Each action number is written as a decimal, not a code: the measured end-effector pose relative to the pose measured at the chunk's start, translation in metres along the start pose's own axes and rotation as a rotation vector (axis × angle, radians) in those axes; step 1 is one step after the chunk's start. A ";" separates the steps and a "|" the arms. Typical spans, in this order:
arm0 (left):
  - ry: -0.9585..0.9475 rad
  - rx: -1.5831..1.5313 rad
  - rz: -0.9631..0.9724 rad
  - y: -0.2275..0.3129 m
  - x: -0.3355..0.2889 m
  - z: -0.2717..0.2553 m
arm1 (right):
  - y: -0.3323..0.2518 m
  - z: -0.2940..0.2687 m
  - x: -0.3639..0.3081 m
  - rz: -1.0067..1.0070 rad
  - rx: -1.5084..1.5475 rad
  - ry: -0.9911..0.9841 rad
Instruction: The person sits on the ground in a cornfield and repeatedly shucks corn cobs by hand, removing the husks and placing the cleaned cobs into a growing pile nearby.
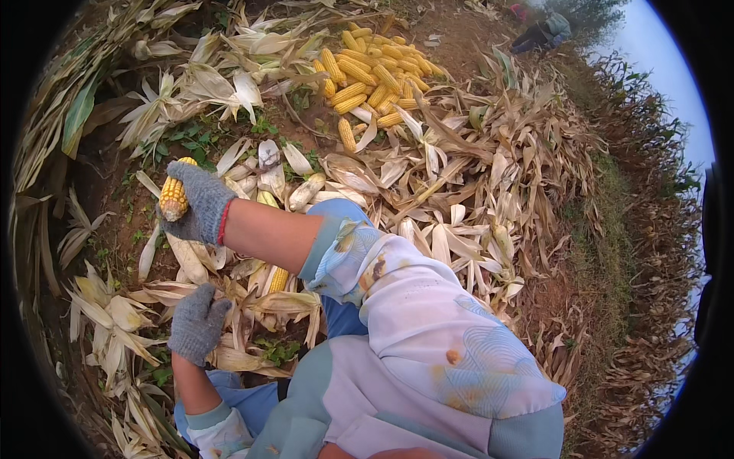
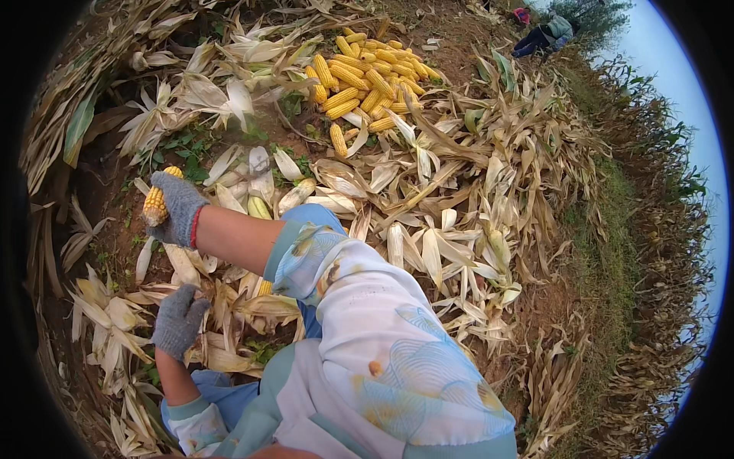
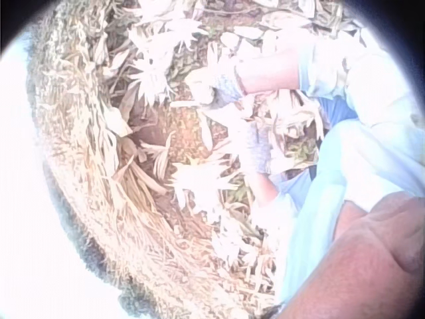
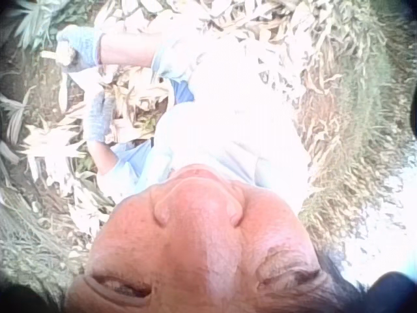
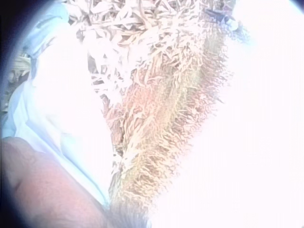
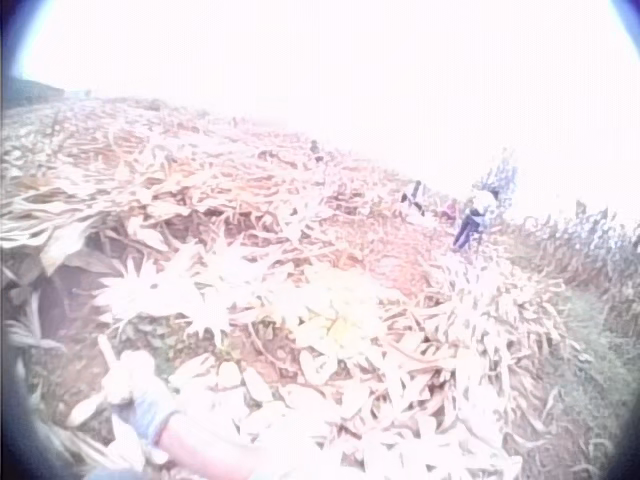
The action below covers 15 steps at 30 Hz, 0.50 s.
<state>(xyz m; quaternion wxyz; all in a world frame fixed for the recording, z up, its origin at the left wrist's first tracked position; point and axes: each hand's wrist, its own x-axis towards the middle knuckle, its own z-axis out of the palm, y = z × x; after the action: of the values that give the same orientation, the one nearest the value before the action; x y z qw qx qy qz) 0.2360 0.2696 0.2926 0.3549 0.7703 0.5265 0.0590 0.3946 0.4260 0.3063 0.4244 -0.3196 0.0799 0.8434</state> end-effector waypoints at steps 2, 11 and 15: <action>0.010 0.034 -0.018 -0.005 0.000 0.004 | -0.006 -0.007 0.009 -0.093 0.079 -0.016; 0.209 -0.282 -0.086 -0.003 0.012 0.008 | -0.140 0.001 -0.073 -0.994 0.258 -0.106; 0.288 -0.387 -0.163 -0.020 0.023 0.011 | -0.086 0.006 -0.070 -0.479 -0.226 -0.252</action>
<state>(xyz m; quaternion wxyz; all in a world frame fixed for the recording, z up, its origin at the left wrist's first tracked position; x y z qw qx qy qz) 0.2364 0.2878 0.2658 0.4209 0.6265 0.6109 0.2390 0.4882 0.4364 0.3653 0.5798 -0.2673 -0.1457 0.7557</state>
